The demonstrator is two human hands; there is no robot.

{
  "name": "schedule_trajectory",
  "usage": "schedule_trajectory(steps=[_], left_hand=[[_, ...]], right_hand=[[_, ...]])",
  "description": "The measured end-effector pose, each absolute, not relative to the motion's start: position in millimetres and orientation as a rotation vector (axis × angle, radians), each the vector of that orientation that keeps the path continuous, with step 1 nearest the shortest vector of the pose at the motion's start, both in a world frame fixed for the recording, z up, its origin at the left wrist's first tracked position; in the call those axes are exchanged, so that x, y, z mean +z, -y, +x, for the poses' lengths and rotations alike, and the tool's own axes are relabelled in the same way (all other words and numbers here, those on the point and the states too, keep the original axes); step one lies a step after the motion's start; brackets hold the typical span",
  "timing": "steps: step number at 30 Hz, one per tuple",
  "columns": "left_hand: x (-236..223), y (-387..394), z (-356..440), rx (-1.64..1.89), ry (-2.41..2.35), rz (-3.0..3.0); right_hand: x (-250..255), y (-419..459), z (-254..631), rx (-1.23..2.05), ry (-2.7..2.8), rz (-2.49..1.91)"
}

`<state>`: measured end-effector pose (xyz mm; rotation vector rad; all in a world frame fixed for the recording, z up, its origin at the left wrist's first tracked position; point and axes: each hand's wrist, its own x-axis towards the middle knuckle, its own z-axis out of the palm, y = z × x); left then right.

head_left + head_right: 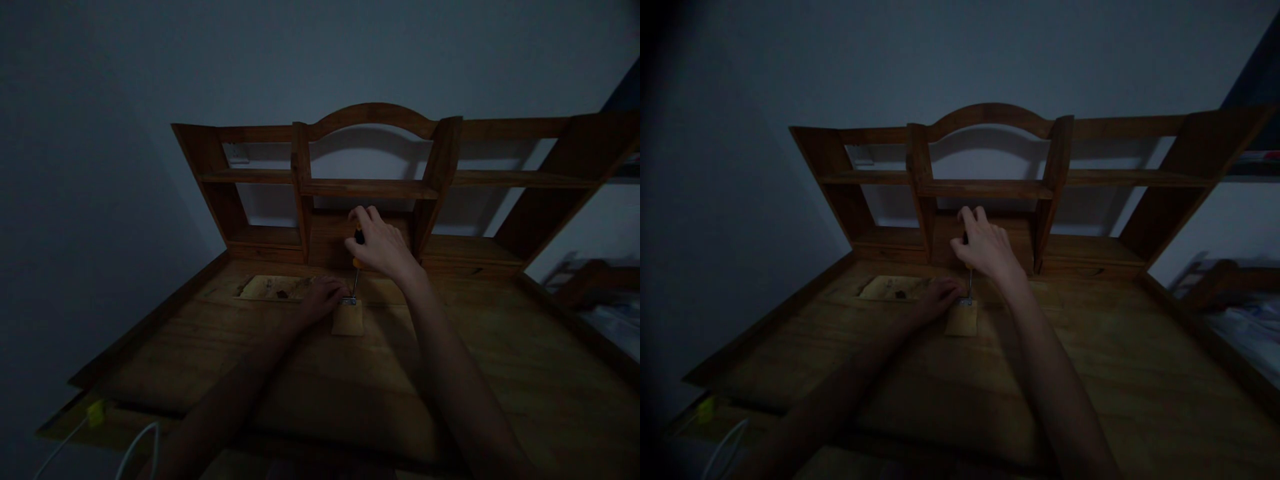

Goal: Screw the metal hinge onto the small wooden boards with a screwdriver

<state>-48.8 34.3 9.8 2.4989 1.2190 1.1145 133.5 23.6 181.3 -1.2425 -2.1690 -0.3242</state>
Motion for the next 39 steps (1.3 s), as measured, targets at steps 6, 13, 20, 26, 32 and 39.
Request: schedule_trajectory(steps=[6,13,20,26,32,39], left_hand=[[6.4,-37.6,-49.6,1.136,-1.247,2.48],[4.7,-39.0,-50.2,1.124,-1.299,2.477],[4.8,-40.4,-50.1,1.105,-1.29,2.5],[5.3,-40.7,-50.2,1.081,-1.298,2.51],[8.1,-38.1,-50.1,1.084,-1.296,2.503],[6.5,-38.6,-49.8,1.117,-1.293,2.488]], right_hand=[[180.3,-25.5,134.7,-0.368,2.161,-1.278],[182.9,-23.6,134.0,-0.305,2.168,-1.267],[180.2,-26.8,134.8,-0.356,2.16,-1.275],[183.8,-22.2,134.8,-0.324,2.163,-1.25],[182.1,-25.3,133.9,-0.371,2.144,-1.276],[185.0,-20.8,134.6,-0.324,2.171,-1.217]])
